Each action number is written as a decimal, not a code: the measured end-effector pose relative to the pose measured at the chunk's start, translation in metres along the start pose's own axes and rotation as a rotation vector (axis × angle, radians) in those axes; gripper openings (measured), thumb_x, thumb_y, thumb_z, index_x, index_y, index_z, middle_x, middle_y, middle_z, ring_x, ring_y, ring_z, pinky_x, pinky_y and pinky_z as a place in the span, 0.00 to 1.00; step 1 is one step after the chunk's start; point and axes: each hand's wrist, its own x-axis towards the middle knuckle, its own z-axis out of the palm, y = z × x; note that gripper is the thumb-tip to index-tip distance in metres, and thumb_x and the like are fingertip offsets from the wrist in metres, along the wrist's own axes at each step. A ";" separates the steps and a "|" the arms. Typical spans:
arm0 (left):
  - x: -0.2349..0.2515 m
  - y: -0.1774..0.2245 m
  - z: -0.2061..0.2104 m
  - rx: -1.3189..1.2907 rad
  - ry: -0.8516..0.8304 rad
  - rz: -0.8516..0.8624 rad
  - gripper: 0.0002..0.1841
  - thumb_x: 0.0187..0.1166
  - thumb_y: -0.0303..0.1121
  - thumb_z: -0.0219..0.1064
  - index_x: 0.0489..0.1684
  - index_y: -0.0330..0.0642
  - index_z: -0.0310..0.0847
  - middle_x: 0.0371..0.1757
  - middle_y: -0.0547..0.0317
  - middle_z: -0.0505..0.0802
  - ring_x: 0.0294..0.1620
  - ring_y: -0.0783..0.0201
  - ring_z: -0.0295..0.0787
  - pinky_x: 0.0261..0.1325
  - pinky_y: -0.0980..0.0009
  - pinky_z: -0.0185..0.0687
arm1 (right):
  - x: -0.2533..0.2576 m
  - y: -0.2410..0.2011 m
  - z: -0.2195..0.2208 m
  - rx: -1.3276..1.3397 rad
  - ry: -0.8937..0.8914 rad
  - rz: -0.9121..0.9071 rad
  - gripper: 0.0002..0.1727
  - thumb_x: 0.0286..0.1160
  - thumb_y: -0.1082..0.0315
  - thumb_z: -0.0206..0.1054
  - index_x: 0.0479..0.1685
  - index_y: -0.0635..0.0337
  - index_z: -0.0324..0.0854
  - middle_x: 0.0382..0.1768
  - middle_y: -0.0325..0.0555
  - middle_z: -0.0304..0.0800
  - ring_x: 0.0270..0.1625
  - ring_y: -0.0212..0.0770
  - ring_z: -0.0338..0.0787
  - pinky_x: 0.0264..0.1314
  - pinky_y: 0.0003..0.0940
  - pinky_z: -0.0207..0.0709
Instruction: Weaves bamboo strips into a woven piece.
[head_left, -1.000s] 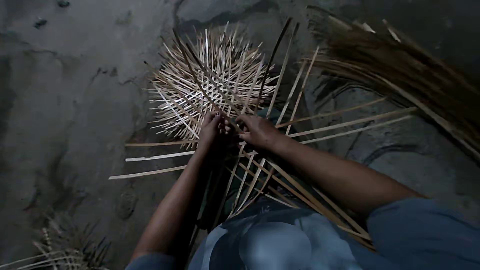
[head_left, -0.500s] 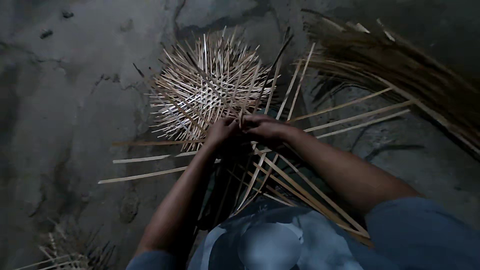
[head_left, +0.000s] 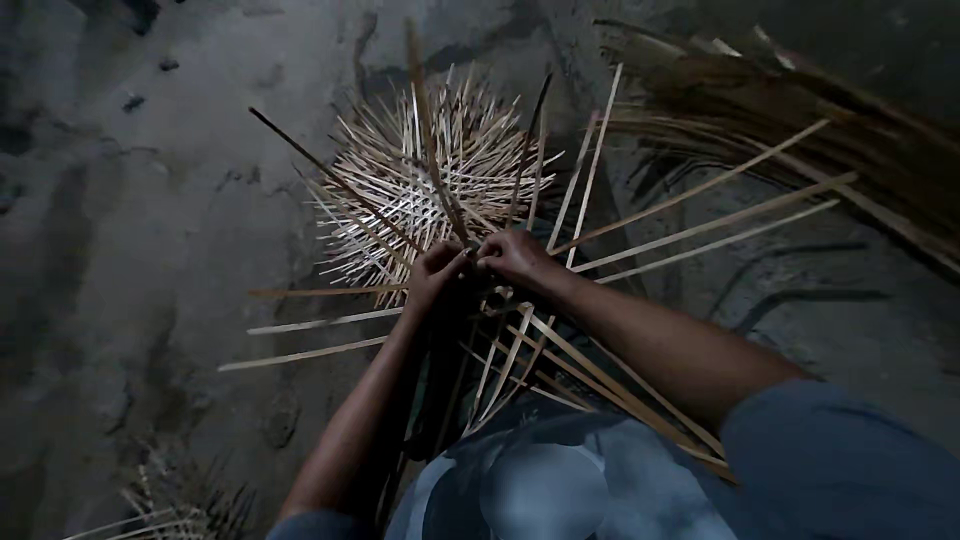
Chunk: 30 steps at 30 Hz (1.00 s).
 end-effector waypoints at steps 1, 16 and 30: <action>0.000 0.003 0.000 0.042 -0.014 0.003 0.13 0.87 0.33 0.64 0.63 0.41 0.85 0.43 0.59 0.93 0.36 0.69 0.89 0.41 0.72 0.88 | 0.000 0.002 0.001 0.008 0.028 -0.002 0.10 0.76 0.66 0.73 0.48 0.61 0.91 0.46 0.53 0.94 0.51 0.51 0.93 0.62 0.55 0.84; -0.021 -0.010 -0.014 -0.165 0.438 -0.281 0.14 0.91 0.34 0.53 0.71 0.44 0.67 0.36 0.59 0.85 0.26 0.69 0.83 0.33 0.70 0.84 | 0.013 -0.044 0.032 -0.258 -0.120 -0.146 0.24 0.72 0.62 0.76 0.67 0.59 0.83 0.57 0.57 0.89 0.58 0.57 0.90 0.63 0.59 0.83; -0.017 -0.023 -0.001 0.147 0.449 -0.243 0.17 0.90 0.32 0.51 0.74 0.40 0.65 0.32 0.53 0.86 0.24 0.60 0.83 0.31 0.60 0.84 | 0.002 -0.039 0.039 -0.485 -0.134 -0.159 0.29 0.83 0.66 0.66 0.83 0.61 0.68 0.68 0.63 0.81 0.71 0.63 0.82 0.73 0.54 0.77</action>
